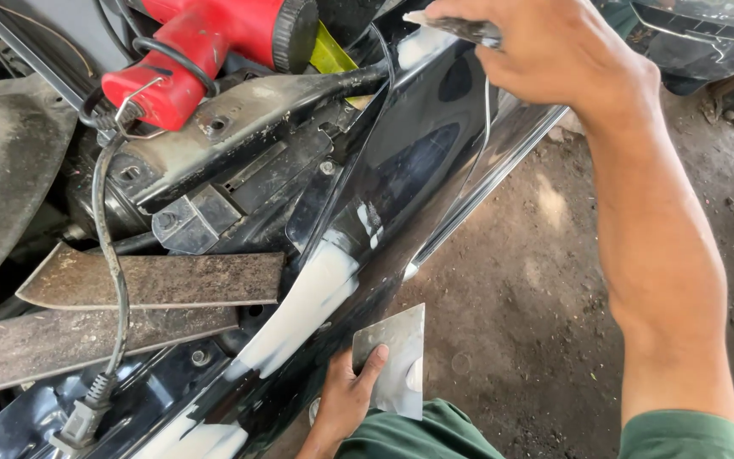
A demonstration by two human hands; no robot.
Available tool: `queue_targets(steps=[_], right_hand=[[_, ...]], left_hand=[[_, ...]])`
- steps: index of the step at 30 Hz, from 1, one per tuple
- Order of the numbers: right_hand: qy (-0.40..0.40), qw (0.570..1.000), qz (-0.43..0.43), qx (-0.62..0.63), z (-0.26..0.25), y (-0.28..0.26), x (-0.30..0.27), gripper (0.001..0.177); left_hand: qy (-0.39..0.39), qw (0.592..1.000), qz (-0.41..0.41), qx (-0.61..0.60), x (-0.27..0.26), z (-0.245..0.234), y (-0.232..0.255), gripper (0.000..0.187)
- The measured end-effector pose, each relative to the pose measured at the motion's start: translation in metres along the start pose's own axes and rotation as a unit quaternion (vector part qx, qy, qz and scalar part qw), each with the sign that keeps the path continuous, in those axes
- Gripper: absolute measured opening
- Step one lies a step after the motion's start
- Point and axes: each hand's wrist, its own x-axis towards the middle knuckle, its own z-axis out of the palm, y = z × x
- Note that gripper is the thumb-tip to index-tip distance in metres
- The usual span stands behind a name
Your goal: The person uses a sanding block to smooth a white filler patch on the side of a black car. They move along the vehicle's side, sanding the area near the door and the lower trim, then walk to the rear to sand another patch on the bumper.
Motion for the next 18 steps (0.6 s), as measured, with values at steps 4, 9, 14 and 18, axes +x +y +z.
queue_targets(steps=[4, 9, 14, 18], right_hand=[[-0.06, 0.991, 0.111, -0.041, 0.012, -0.003, 0.006, 0.055], [-0.029, 0.996, 0.033, -0.075, 0.017, -0.007, -0.008, 0.057], [-0.01, 0.998, 0.055, 0.028, 0.037, -0.009, -0.053, 0.037], [-0.024, 0.994, 0.088, 0.061, 0.028, -0.014, -0.078, 0.049]], left_hand=[[-0.015, 0.998, -0.063, -0.004, 0.001, -0.002, -0.003, 0.04], [-0.016, 0.998, -0.062, -0.014, 0.008, -0.002, -0.002, 0.041], [-0.017, 0.998, -0.067, -0.004, 0.004, -0.002, -0.004, 0.043], [-0.01, 1.0, -0.014, 0.005, 0.003, 0.005, 0.002, 0.043]])
